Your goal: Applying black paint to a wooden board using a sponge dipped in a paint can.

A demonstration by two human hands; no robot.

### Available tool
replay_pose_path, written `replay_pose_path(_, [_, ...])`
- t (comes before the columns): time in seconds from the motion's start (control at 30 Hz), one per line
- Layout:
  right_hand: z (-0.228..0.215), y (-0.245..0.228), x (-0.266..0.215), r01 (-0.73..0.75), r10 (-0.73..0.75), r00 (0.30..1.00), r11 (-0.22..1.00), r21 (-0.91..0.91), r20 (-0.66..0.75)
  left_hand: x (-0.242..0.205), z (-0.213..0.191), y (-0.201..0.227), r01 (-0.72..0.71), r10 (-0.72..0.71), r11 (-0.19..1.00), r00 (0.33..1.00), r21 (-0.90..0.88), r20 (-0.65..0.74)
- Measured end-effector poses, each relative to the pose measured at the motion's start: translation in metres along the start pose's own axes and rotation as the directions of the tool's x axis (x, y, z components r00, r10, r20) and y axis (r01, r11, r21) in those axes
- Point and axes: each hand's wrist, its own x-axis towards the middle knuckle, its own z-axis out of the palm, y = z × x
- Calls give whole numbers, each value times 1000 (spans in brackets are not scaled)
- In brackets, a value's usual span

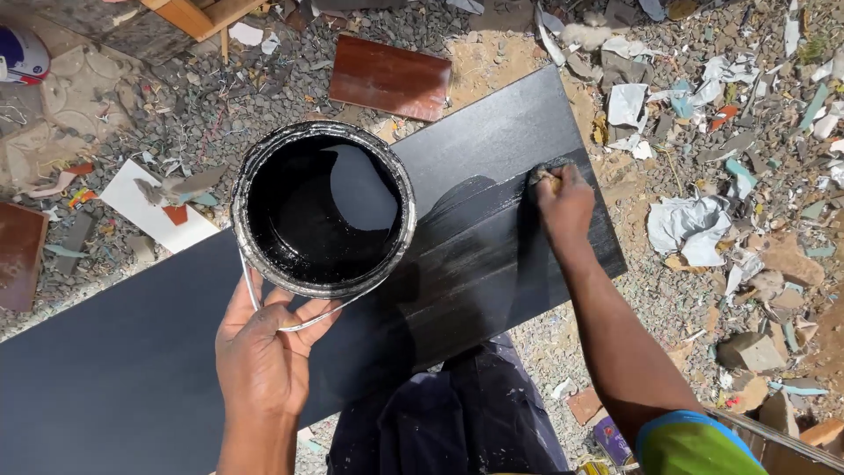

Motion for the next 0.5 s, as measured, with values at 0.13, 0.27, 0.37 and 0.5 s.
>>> replay_pose_path(0.13, [169,-69,-168,472,-469,880,882,-15,78,-1,24,12,18,-18,1000,999,-2,-50])
replay_pose_path(0.27, [145,-97,-189,722,-688,687,684,-109,233,-5,36,19,18,-14,999,997,48,-79])
replay_pose_path(0.37, [78,-9,-67,466,-475,877,811,-354,65,3,31,24,-7,8,999,1000,50,-27])
replay_pose_path(0.5, [-61,33,67,-101,89,995,950,-294,-54,11,27,28,-17,16,998,1000,54,14])
